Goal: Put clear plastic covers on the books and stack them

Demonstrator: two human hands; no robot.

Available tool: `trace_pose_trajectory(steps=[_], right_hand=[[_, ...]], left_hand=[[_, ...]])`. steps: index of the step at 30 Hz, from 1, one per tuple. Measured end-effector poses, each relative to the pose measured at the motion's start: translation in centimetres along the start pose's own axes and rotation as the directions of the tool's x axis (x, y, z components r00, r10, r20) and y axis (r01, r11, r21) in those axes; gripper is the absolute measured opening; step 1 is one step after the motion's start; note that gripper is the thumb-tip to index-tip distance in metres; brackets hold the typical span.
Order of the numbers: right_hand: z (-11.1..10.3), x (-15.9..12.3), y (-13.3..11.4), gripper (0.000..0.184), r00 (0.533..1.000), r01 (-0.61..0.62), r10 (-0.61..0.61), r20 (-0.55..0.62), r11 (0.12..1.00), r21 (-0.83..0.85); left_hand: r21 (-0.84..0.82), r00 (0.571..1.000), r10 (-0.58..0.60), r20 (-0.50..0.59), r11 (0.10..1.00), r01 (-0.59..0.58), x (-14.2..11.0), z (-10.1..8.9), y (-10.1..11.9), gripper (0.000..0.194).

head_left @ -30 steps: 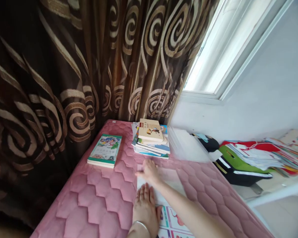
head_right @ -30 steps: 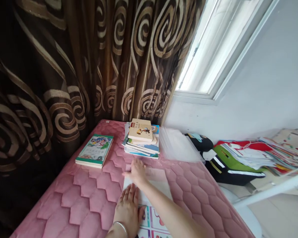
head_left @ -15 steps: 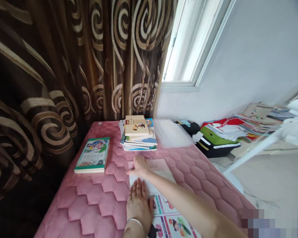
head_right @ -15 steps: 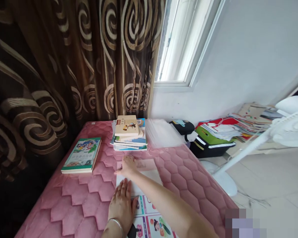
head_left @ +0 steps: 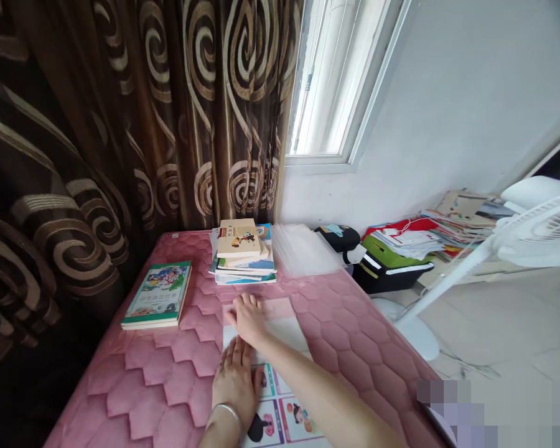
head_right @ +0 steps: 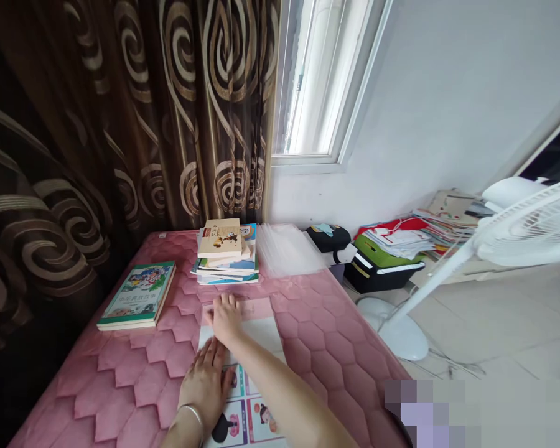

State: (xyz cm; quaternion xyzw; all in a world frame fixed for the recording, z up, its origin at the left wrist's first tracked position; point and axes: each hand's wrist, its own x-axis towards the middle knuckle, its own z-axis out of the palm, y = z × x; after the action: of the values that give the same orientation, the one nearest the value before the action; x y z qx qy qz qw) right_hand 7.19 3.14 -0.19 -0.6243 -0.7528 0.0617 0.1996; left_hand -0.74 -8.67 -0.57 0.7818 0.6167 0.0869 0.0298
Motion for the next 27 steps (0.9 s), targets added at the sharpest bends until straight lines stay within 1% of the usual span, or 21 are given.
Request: trace_pose_trajectory(steps=[1,2,3,4,6,7,9,10,11,12,13,14,16,17,18,19,20,24,27], right_hand=[[-0.3,-1.6,1.0,0.036,0.996,0.089,-0.090,0.017,0.996,0.030],[-0.9,-3.1,2.3,0.041,0.983,0.172,-0.175,0.049,0.983,0.059],[-1.6,-4.5,3.9,0.048,0.969,0.222,-0.228,0.098,0.973,0.070],[-2.4,-5.8,5.5,0.054,0.958,0.234,-0.243,0.154,0.970,0.070],[-4.2,-7.8,8.8,0.060,0.948,0.189,-0.195,0.250,0.981,0.045],[-5.1,-8.5,10.2,0.060,0.950,0.151,-0.152,0.272,0.988,0.026],[-6.4,-9.3,12.2,0.056,0.952,0.118,-0.117,0.284,0.993,0.016],[-6.9,-9.5,12.9,0.053,0.955,0.116,-0.118,0.271,0.993,0.026],[-7.3,-9.4,13.3,0.049,0.960,0.122,-0.130,0.248,0.991,0.049],[-7.6,-9.2,13.5,0.045,0.966,0.125,-0.140,0.216,0.989,0.080],[-7.8,-8.8,13.6,0.040,0.974,0.116,-0.134,0.180,0.987,0.112],[-7.9,-8.3,13.7,0.034,0.984,0.088,-0.107,0.144,0.987,0.136],[-8.2,-7.0,13.9,0.020,0.994,-0.036,0.020,0.109,0.990,0.138],[-8.2,-6.2,14.1,0.015,0.989,-0.113,0.101,0.108,0.987,0.113],[-8.2,-5.4,14.4,0.016,0.979,-0.180,0.170,0.111,0.980,0.081],[-8.1,-4.6,14.6,0.021,0.968,-0.231,0.224,0.115,0.972,0.050],[-8.0,-3.8,14.9,0.026,0.958,-0.264,0.259,0.119,0.964,0.026],[-7.5,-0.4,15.3,0.033,0.938,-0.332,0.332,0.098,0.943,-0.013],[-7.3,0.8,15.1,0.034,0.926,-0.368,0.369,0.079,0.929,-0.027]], left_hand=[[0.008,1.000,-0.001,-0.003,1.000,0.001,-0.1,-0.1,0.0,0.051],[0.019,1.000,-0.001,-0.005,1.000,0.001,-0.2,-0.1,0.0,0.051],[0.032,1.000,-0.001,-0.004,0.999,0.001,-0.2,-0.1,0.1,0.051],[0.046,1.000,-0.005,-0.001,0.999,0.005,-0.3,-0.1,0.2,0.052],[0.080,0.999,-0.043,0.020,0.996,0.042,-0.2,0.2,0.8,0.054],[0.100,0.996,-0.077,0.034,0.992,0.073,-0.1,0.4,1.4,0.055],[0.134,0.990,-0.120,0.079,0.985,0.109,0.5,0.7,3.3,0.057],[0.139,0.987,-0.112,0.112,0.986,0.096,1.0,0.8,4.5,0.058],[0.124,0.986,-0.058,0.156,0.992,0.039,1.5,0.8,5.8,0.058],[0.089,0.982,0.021,0.190,0.995,-0.038,2.1,0.7,7.2,0.058],[0.029,0.968,0.118,0.221,0.991,-0.127,2.6,0.6,8.5,0.058],[-0.022,0.955,0.182,0.232,0.983,-0.182,3.1,0.5,9.6,0.058],[-0.079,0.952,0.213,0.220,0.977,-0.200,3.7,0.2,11.2,0.060],[-0.092,0.957,0.208,0.202,0.977,-0.193,3.9,0.1,11.6,0.060],[-0.101,0.962,0.202,0.182,0.977,-0.186,3.9,0.1,11.7,0.059],[-0.109,0.966,0.201,0.164,0.977,-0.185,3.9,0.1,11.7,0.059],[-0.118,0.967,0.206,0.149,0.975,-0.189,3.9,0.2,11.6,0.058],[-0.137,0.970,0.196,0.146,0.975,-0.176,3.7,0.4,11.2,0.057],[-0.142,0.970,0.187,0.159,0.976,-0.165,3.8,0.3,11.3,0.058]])
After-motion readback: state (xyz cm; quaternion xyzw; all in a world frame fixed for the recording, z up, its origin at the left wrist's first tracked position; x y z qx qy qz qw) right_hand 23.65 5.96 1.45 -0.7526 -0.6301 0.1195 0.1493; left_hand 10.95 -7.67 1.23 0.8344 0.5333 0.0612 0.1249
